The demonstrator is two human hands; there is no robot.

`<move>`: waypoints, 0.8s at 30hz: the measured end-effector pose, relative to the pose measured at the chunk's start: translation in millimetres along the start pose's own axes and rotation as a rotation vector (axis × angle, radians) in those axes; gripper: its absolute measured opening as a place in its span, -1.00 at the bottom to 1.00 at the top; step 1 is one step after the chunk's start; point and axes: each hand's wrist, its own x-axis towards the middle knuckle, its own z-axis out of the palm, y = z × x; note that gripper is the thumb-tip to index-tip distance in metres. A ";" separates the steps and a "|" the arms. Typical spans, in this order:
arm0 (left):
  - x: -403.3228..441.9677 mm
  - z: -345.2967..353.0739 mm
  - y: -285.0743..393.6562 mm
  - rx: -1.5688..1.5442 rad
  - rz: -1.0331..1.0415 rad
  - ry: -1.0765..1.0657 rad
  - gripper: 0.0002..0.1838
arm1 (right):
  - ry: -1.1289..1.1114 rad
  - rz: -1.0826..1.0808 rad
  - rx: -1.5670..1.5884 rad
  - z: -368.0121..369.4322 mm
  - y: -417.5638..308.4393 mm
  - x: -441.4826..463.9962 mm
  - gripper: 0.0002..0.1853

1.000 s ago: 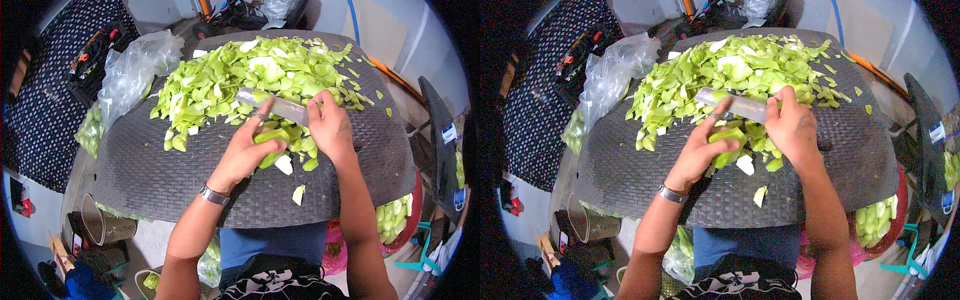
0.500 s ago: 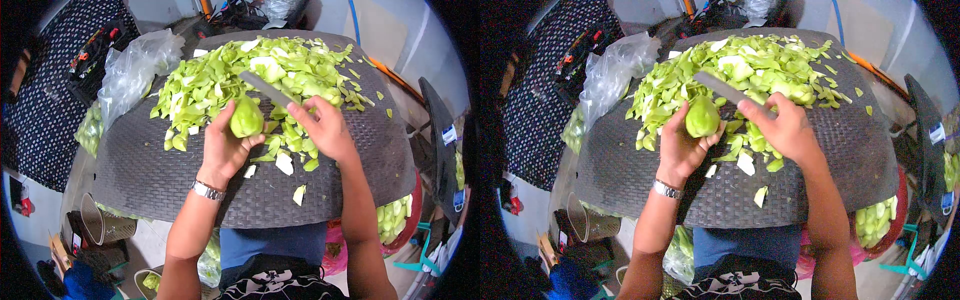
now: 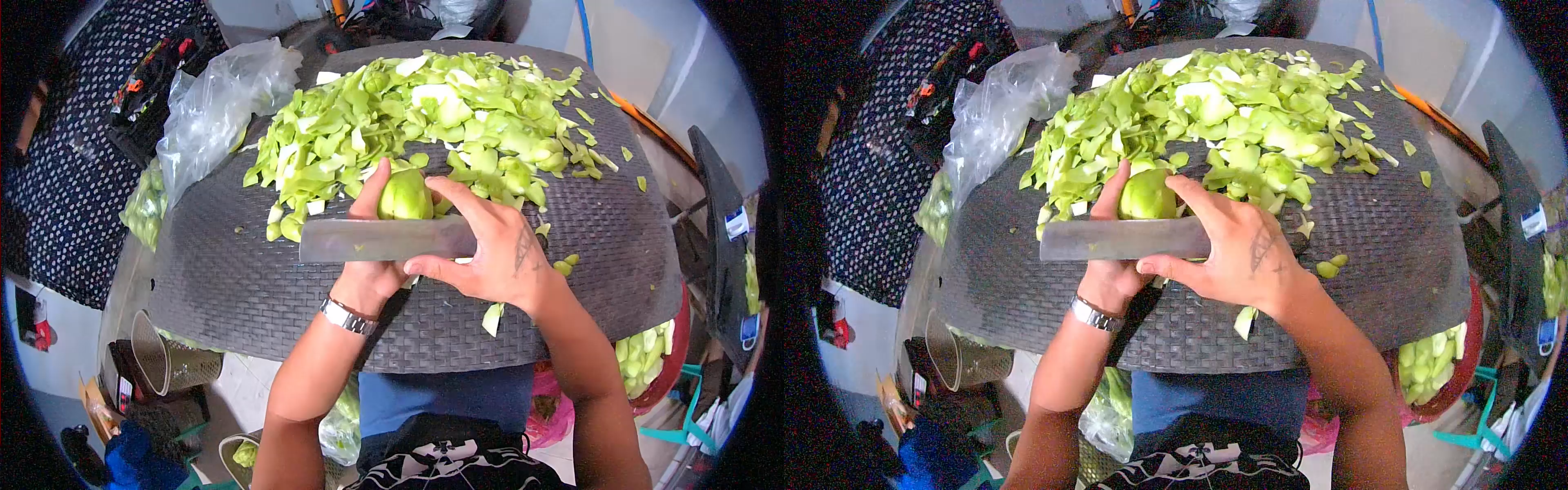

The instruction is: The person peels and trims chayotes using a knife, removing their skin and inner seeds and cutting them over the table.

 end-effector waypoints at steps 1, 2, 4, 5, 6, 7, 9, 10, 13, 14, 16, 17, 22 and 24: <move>-0.3 2.0 0.1 0.025 0.014 0.027 -0.46 | 0.014 -0.027 0.002 1.6 1.5 0.1 0.00; -0.5 2.7 0.0 0.049 0.028 0.053 -0.47 | -0.008 -0.013 0.005 2.0 1.5 -0.6 0.02; 2.1 -2.9 -0.5 0.016 0.038 0.044 -0.48 | -0.036 0.005 -0.004 1.5 1.6 -1.1 0.04; 3.0 -5.8 -1.1 0.000 0.042 0.041 -0.48 | -0.046 0.009 -0.015 1.3 1.7 -1.2 0.04; 3.3 -7.3 -1.4 -0.012 0.042 0.051 -0.49 | -0.045 0.002 -0.035 1.2 1.7 -1.2 0.03; 3.7 -8.3 -1.4 -0.024 0.043 0.060 -0.49 | -0.044 -0.006 -0.057 1.1 1.7 -1.1 0.02; 3.8 -8.1 -1.5 -0.028 0.035 0.085 -0.51 | -0.029 -0.030 -0.086 1.6 0.9 -1.0 0.00; 3.4 -6.8 -1.7 -0.020 0.026 0.103 -0.51 | -0.022 -0.042 -0.101 1.8 0.5 -1.1 0.00; 1.6 -11.6 0.3 -0.009 -0.031 0.082 -0.52 | -0.128 0.022 -0.236 -4.0 -0.9 -3.0 -0.02; 1.5 -15.5 2.0 -0.008 -0.054 0.062 -0.52 | -0.124 0.024 -0.234 -5.3 0.2 -2.4 -0.02; 4.7 -24.4 5.9 -0.050 -0.114 -0.047 -0.52 | -0.116 0.030 -0.226 -7.3 2.8 0.0 -0.02; 5.2 -26.1 5.2 -0.035 -0.104 -0.050 -0.52 | -0.097 0.011 -0.160 -5.8 4.8 0.4 -0.02; 3.9 -11.0 -1.3 0.161 0.030 0.075 -0.51 | -0.051 -0.046 -0.013 -2.8 5.0 -0.3 -0.02; 4.2 -9.2 -2.1 0.177 0.039 0.067 -0.50 | -0.061 -0.048 -0.042 -3.9 5.3 -0.4 -0.02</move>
